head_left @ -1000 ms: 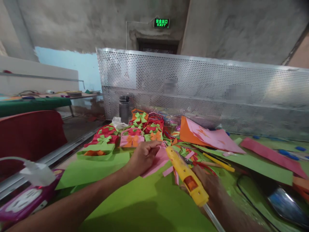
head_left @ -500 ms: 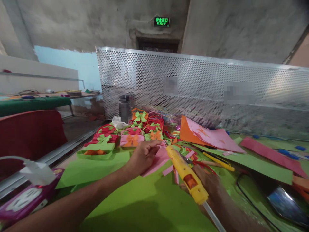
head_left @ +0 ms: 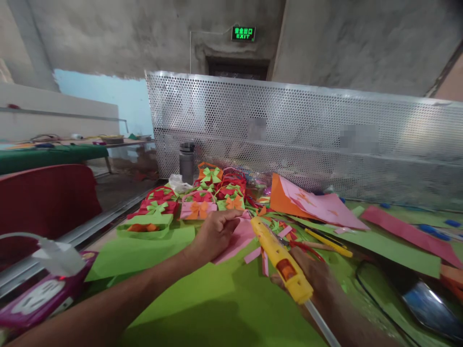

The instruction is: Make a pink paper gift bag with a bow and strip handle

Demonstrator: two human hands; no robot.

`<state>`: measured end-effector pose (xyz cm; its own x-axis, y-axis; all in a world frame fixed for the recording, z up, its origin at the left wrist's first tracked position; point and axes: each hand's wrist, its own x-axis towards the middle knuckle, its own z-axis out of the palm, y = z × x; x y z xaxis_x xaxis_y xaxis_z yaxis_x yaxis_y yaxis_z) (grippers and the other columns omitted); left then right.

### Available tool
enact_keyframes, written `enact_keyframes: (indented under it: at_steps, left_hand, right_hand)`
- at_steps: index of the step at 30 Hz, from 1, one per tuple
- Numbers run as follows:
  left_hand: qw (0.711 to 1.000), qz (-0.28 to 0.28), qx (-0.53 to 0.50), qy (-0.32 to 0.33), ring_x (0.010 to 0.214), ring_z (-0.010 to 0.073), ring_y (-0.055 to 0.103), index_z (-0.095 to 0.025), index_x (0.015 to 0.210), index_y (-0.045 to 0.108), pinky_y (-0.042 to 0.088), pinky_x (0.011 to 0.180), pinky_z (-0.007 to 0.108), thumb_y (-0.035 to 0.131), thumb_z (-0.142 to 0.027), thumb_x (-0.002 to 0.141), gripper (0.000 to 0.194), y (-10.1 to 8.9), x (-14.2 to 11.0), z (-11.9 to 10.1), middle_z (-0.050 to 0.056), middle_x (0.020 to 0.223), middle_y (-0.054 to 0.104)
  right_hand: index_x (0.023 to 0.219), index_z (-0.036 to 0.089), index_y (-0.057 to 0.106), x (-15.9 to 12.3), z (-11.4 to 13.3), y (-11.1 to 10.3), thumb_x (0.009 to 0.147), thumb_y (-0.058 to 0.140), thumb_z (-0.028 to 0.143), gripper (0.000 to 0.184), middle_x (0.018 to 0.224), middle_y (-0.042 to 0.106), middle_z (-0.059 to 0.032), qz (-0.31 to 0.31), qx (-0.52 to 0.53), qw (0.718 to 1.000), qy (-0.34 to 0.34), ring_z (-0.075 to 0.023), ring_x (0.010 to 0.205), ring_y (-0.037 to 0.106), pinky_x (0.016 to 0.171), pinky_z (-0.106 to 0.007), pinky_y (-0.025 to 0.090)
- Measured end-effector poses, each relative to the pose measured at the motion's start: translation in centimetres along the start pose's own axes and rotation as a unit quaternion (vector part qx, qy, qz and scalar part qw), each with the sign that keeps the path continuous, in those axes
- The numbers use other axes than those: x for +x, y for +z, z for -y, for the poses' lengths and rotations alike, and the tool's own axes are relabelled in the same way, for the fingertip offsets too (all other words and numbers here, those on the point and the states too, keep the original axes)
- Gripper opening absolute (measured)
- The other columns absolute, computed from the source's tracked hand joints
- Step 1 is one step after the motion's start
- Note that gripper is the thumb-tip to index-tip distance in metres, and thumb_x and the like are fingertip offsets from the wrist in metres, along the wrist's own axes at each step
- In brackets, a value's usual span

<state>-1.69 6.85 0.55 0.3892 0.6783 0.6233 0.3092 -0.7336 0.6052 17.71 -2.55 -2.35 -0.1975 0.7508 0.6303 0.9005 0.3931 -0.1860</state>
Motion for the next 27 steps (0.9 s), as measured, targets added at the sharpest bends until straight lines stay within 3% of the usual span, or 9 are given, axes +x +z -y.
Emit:
enact_keyframes:
  at_steps: [7,13,17,21,27]
  left_hand:
    - [1.0,0.007,0.002,-0.003,0.049,0.0089,0.045,-0.013,0.08,0.067,0.037,0.051,0.017,0.04,-0.012,0.076,0.028,0.07,0.09,-0.14,-0.003,0.055,0.055]
    - [1.0,-0.005,-0.001,-0.006,0.044,0.0079,0.039,-0.014,0.083,0.068,0.036,0.05,0.017,0.04,-0.011,0.075,0.029,-0.01,0.18,-0.37,-0.005,0.049,0.048]
    - [1.0,0.005,-0.001,-0.004,0.047,0.0083,0.043,-0.014,0.083,0.068,0.038,0.052,0.017,0.041,-0.011,0.075,0.029,0.07,0.07,-0.24,-0.004,0.053,0.053]
    - [1.0,-0.003,-0.007,0.005,0.053,0.0095,0.049,-0.013,0.085,0.068,0.04,0.056,0.017,0.041,-0.011,0.075,0.029,0.09,0.02,-0.14,-0.001,0.06,0.059]
    - [1.0,0.0,-0.005,-0.007,0.048,0.0084,0.045,-0.015,0.086,0.069,0.039,0.053,0.017,0.04,-0.01,0.076,0.03,0.08,0.03,-0.13,-0.004,0.052,0.053]
  right_hand:
    - [0.072,0.024,0.04,-0.45,-0.35,0.64,0.074,0.047,0.033,0.012,0.053,0.055,0.0006,0.009,0.021,1.0,0.0,-0.0167,0.042,0.052,0.041,-0.025,0.03]
    - [0.07,0.024,0.039,-0.16,0.08,0.14,0.074,0.049,0.032,0.013,0.054,0.054,0.001,-0.005,0.003,1.0,-0.006,-0.0161,0.044,0.052,0.043,-0.024,0.032]
    - [0.07,0.024,0.041,-0.18,0.21,0.13,0.072,0.051,0.027,0.011,0.051,0.053,0.0019,0.022,0.003,1.0,0.009,-0.0152,0.041,0.05,0.041,-0.024,0.029]
    - [0.069,0.024,0.041,-0.23,-0.07,0.18,0.072,0.051,0.027,0.01,0.053,0.054,0.0015,0.001,-0.013,1.0,-0.006,-0.0153,0.044,0.051,0.043,-0.024,0.03]
    - [0.072,0.024,0.043,-0.34,-0.27,0.42,0.074,0.049,0.026,0.006,0.05,0.053,0.0042,0.018,-0.002,1.0,-0.001,-0.0144,0.04,0.051,0.041,-0.023,0.029]
